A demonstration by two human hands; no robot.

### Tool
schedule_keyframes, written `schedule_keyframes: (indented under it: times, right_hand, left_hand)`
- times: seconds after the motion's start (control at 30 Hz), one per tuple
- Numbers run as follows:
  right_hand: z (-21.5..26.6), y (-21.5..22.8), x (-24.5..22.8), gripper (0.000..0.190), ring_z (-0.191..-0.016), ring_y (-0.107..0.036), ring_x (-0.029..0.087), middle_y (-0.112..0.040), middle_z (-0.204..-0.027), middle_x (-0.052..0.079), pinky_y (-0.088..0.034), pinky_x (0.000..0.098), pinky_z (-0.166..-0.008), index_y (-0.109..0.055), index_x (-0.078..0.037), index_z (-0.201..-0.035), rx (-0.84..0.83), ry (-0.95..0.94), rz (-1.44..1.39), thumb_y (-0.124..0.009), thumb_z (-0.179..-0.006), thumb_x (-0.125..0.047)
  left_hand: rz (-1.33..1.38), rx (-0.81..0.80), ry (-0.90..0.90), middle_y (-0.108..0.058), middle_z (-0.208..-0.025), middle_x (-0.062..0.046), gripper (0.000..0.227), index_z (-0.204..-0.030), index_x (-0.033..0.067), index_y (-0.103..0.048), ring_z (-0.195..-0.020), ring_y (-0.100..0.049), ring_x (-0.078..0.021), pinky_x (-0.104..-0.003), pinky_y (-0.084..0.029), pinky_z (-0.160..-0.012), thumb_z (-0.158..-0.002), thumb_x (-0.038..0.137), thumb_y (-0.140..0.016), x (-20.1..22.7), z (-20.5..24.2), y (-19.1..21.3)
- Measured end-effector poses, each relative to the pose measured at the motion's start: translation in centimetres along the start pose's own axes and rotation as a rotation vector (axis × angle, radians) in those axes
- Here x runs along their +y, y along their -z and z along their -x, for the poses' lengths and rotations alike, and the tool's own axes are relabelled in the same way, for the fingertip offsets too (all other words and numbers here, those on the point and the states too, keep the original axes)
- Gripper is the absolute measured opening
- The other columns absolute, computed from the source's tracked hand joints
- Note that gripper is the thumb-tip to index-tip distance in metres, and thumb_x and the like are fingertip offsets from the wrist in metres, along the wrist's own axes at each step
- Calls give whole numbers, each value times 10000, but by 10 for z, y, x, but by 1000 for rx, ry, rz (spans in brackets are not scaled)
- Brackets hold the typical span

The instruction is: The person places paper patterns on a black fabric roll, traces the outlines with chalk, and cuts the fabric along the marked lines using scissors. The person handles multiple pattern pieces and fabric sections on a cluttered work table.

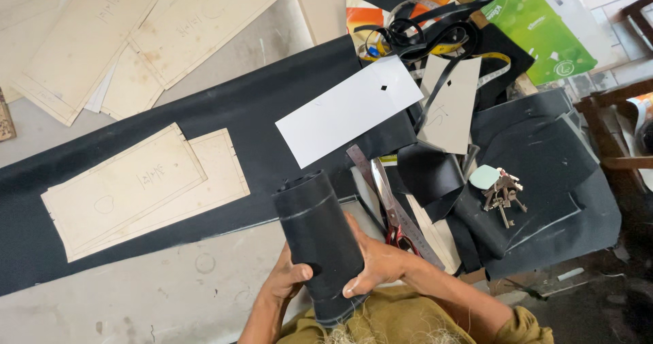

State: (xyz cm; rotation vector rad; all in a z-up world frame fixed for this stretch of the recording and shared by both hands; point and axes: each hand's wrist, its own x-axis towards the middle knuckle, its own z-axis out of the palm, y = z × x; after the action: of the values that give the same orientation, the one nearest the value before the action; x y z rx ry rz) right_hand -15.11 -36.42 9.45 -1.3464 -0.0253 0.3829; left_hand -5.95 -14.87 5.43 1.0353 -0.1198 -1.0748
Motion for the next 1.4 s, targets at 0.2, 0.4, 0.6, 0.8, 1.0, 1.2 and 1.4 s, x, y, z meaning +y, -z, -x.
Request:
schedule_keyframes:
  times: [0.2,0.4,0.6,0.8,1.0,1.2,1.4]
  right_hand:
    - [-30,67,-61,1333,-1050,-717,211,-688,-1219,58,-586,328,-926,-218,-263,-1646,-250,-500,511,-882,-493,-176]
    - [-86,208,-98,465,-531,-572,114,-608,-633,60,-432,280,-496,-734,29,-880,1230,-97,489,-699,-992,-421]
    - [-131,251,-119,251,-602,-622,154,-665,-691,59,-473,327,-576,-709,-19,-816,1373,65,537,-773,-873,-255]
    - [-138,136,-138,151,-841,-616,408,-631,-854,173,-471,498,-734,-614,-26,-896,767,640,1266,-718,-954,-118]
    - [-112,-39,-102,143,-775,-695,380,-732,-821,163,-514,506,-725,-688,-103,-947,-175,32,1198,-569,-910,-173]
    - [-99,-84,-106,176,-603,-676,263,-697,-669,105,-536,402,-636,-697,-54,-835,-274,16,1032,-571,-882,-167]
    - [-72,-97,-108,458,-708,-720,251,-775,-772,122,-556,400,-668,-784,-56,-982,-16,-261,878,-633,-865,-472]
  left_hand:
    - [96,104,25,-535,-1380,-228,1260,-1530,-7,-282,-1285,-577,-346,-478,-492,-1062,-534,441,-911,-18,3,15]
    - [118,362,90,-566,-1253,-269,1297,-1504,29,-301,-1154,-640,-417,-575,-580,-898,-442,496,-880,-23,13,23]
    - [299,69,22,-524,-1474,-257,1293,-1508,-15,-341,-1305,-598,-293,-419,-554,-1051,-485,500,-940,-12,37,-1]
    - [309,42,-284,-574,-1362,-338,1148,-1480,-121,-381,-1178,-653,-382,-466,-586,-952,-578,381,-883,13,54,1]
    - [242,61,-413,-636,-1201,-321,1159,-1549,-8,-358,-1051,-691,-382,-467,-601,-906,-575,349,-875,32,97,17]
    - [306,-26,-319,-660,-1219,-243,1022,-1434,-86,-456,-1053,-700,-349,-451,-597,-910,-591,331,-857,21,130,35]
    - [-12,105,-393,-638,-1196,-225,803,-1408,-73,-510,-1074,-669,-296,-411,-571,-927,-766,334,-768,28,142,68]
